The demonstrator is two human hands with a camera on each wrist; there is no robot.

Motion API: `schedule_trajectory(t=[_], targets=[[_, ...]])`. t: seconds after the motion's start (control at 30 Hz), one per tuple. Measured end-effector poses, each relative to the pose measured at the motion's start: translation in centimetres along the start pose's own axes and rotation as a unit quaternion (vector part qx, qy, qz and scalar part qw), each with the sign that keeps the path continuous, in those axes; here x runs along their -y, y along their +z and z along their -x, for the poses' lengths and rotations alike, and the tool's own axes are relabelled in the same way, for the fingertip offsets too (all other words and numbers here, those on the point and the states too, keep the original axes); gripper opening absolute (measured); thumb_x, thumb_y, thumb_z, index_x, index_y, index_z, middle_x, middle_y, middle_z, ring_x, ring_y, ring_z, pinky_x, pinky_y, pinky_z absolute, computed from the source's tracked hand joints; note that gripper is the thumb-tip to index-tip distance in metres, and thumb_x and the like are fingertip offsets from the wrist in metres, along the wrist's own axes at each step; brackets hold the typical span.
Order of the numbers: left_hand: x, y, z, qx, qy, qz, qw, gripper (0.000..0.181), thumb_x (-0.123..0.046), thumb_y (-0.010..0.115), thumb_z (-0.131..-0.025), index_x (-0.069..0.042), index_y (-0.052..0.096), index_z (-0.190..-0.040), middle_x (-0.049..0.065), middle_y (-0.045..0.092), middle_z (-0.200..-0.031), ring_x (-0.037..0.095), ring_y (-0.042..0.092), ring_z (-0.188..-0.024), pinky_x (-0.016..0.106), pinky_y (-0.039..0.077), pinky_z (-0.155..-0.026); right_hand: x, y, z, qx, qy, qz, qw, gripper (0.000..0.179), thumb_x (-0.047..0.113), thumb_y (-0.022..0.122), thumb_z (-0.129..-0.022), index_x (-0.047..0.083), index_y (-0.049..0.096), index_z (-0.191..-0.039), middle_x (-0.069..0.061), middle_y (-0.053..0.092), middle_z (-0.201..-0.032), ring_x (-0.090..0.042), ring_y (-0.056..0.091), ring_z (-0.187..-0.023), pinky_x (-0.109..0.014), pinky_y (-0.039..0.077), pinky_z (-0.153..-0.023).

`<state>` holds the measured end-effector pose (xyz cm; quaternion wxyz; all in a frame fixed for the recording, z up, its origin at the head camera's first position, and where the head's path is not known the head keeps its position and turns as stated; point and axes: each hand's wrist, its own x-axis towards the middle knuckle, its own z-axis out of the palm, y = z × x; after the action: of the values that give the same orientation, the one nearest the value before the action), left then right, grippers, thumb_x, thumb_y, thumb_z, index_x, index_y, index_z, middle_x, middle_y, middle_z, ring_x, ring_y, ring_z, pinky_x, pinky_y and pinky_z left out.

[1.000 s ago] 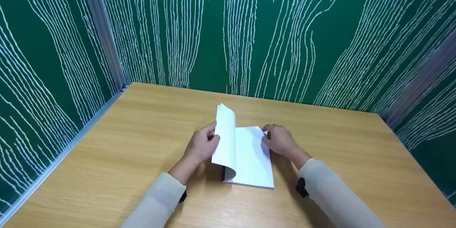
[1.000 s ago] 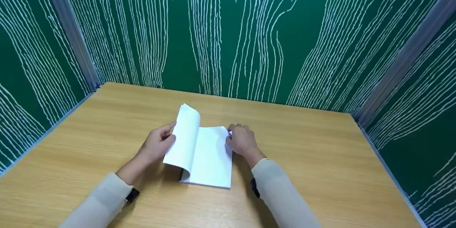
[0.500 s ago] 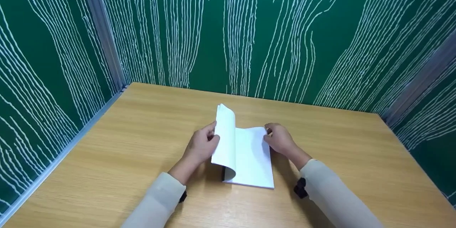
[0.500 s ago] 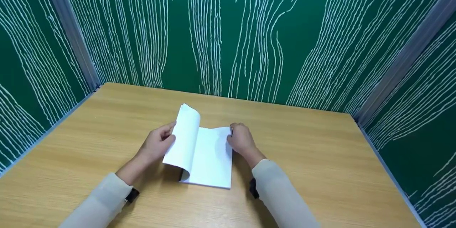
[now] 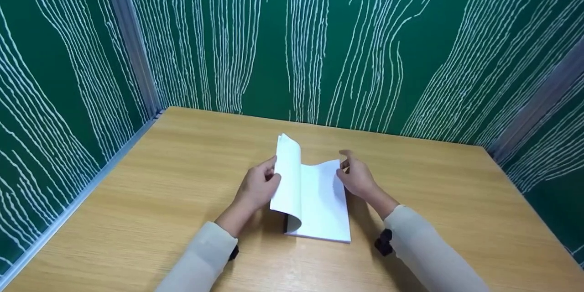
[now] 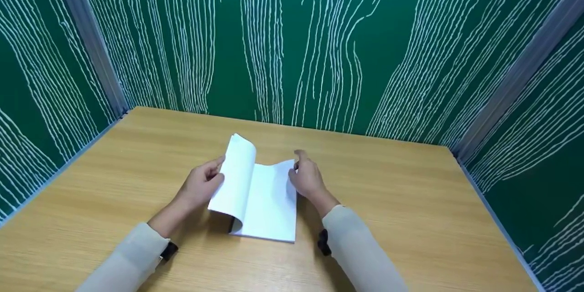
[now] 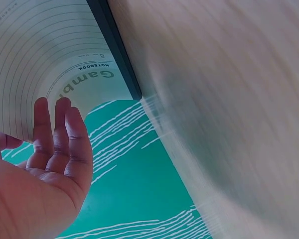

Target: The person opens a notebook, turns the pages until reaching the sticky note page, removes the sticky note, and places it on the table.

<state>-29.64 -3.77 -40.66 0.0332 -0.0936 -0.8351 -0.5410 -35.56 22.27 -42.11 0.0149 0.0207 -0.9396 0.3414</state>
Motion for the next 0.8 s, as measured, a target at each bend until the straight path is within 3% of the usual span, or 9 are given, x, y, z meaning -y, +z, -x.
schedule_trajectory(t=[0.1,0.23,0.5,0.8], targets=[[-0.1,-0.1,0.1,0.0,0.01,-0.01,0.9999,0.051,-0.026,0.045,-0.086,-0.015,0.034,-0.135,0.0,0.049,-0.127,0.01,0.05,-0.099,0.026,0.044,-0.079,0.3,0.0,0.2,-0.002,-0.014,-0.038,0.9992,0.054,0.014,0.047,-0.087,0.014,0.023,-0.136,-0.007,0.051,-0.098,-0.02,0.051,-0.084,-0.028,0.046,-0.069],[-0.2,-0.1,0.2,-0.002,0.016,-0.021,0.9996,0.051,-0.026,0.045,-0.086,-0.014,0.034,-0.135,0.0,0.056,-0.116,0.01,0.053,-0.09,0.026,0.045,-0.074,0.9,0.0,0.8,0.009,-0.024,-0.06,0.9979,0.045,0.011,0.037,-0.09,0.007,0.029,-0.134,-0.011,0.051,-0.105,-0.02,0.049,-0.089,-0.03,0.043,-0.073],[-0.2,-0.1,0.1,-0.006,0.003,-0.024,0.9997,0.051,-0.026,0.046,-0.086,-0.018,0.035,-0.134,-0.002,0.055,-0.117,0.01,0.052,-0.093,0.026,0.044,-0.077,1.7,0.0,1.4,0.04,-0.05,-0.075,0.9951,0.03,0.015,0.039,-0.091,0.016,0.049,-0.119,-0.004,0.053,-0.107,-0.02,0.05,-0.091,-0.031,0.045,-0.072],[-0.3,0.0,0.1,0.0,-0.007,-0.014,0.9999,0.051,-0.027,0.045,-0.086,-0.018,0.033,-0.135,-0.001,0.05,-0.125,0.01,0.052,-0.097,0.026,0.045,-0.078,2.4,0.7,1.8,0.073,-0.057,-0.074,0.9929,0.027,0.022,0.043,-0.09,0.025,0.054,-0.114,0.0,0.053,-0.109,-0.021,0.05,-0.095,-0.031,0.044,-0.073]])
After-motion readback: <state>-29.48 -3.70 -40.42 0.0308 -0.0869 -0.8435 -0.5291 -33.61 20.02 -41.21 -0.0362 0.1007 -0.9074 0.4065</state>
